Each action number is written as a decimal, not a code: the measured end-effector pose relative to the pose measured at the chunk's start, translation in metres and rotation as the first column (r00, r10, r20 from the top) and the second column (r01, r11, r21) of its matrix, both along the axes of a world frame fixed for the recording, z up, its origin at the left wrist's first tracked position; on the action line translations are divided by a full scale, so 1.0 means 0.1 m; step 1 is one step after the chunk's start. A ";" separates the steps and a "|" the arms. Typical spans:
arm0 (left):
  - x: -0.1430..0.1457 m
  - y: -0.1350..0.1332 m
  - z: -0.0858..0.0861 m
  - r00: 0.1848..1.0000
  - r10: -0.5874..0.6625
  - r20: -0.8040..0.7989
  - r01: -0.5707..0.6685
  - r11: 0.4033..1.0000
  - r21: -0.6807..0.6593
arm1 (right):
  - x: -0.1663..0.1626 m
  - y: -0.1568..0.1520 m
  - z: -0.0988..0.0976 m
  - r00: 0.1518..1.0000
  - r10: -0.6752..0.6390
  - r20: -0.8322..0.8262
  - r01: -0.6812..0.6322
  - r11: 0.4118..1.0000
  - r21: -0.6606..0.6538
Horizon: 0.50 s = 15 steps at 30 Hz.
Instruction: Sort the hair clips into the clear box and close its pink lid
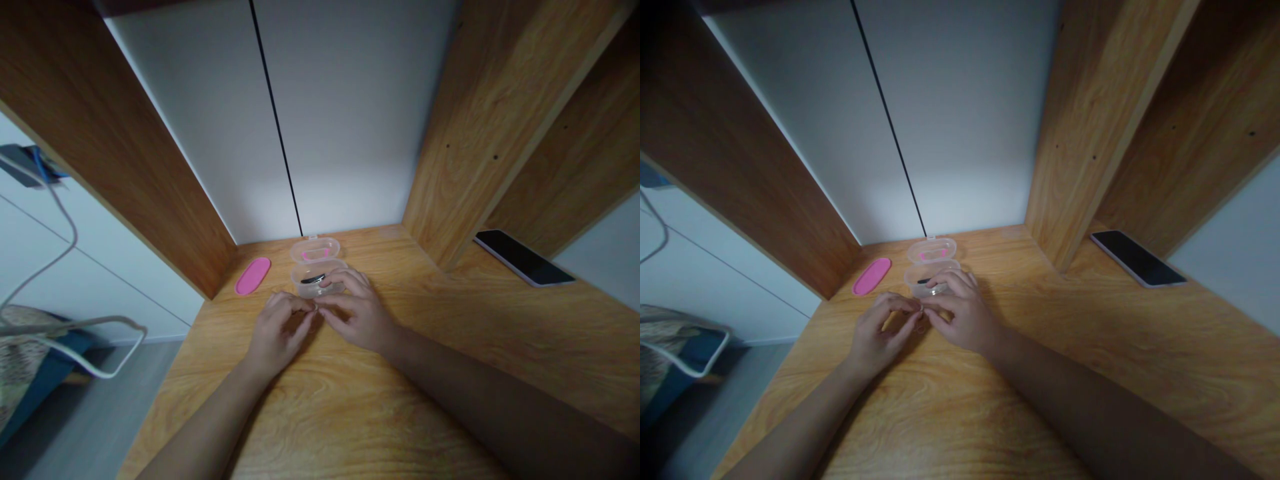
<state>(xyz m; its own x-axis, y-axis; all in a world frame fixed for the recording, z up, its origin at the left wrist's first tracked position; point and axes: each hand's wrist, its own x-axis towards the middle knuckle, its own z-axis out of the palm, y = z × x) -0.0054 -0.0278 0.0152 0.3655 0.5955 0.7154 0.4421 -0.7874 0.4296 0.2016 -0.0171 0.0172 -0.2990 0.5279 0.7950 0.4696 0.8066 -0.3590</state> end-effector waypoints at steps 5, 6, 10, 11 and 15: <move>0.00 0.00 -0.01 1.000 -0.002 0.002 0.002 1.000 -0.007 | 0.00 0.01 0.00 0.999 0.041 0.014 -0.040 0.999 -0.016; 0.00 0.00 -0.01 1.000 -0.006 0.002 0.006 1.000 -0.003 | 0.00 0.02 0.00 0.999 0.045 0.018 -0.044 0.999 -0.024; -0.01 0.00 0.00 1.000 -0.015 -0.011 0.015 1.000 0.016 | 0.00 0.03 -0.03 0.998 0.046 0.036 -0.044 0.997 -0.059; -0.01 0.00 0.01 1.000 -0.015 -0.013 0.015 1.000 0.020 | 0.01 0.03 -0.03 0.998 0.049 0.043 -0.046 0.997 -0.066; 0.00 -0.01 0.04 1.000 -0.013 -0.011 0.013 1.000 0.029 | 0.01 0.01 -0.02 0.994 0.071 0.083 -0.063 0.994 -0.092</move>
<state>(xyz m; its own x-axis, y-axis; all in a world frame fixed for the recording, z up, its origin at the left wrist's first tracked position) -0.0057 -0.0291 0.0191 0.3805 0.5700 0.7282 0.4361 -0.8050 0.4022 0.2026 -0.0164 0.0156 -0.4015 0.5721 0.7152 0.4478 0.8038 -0.3916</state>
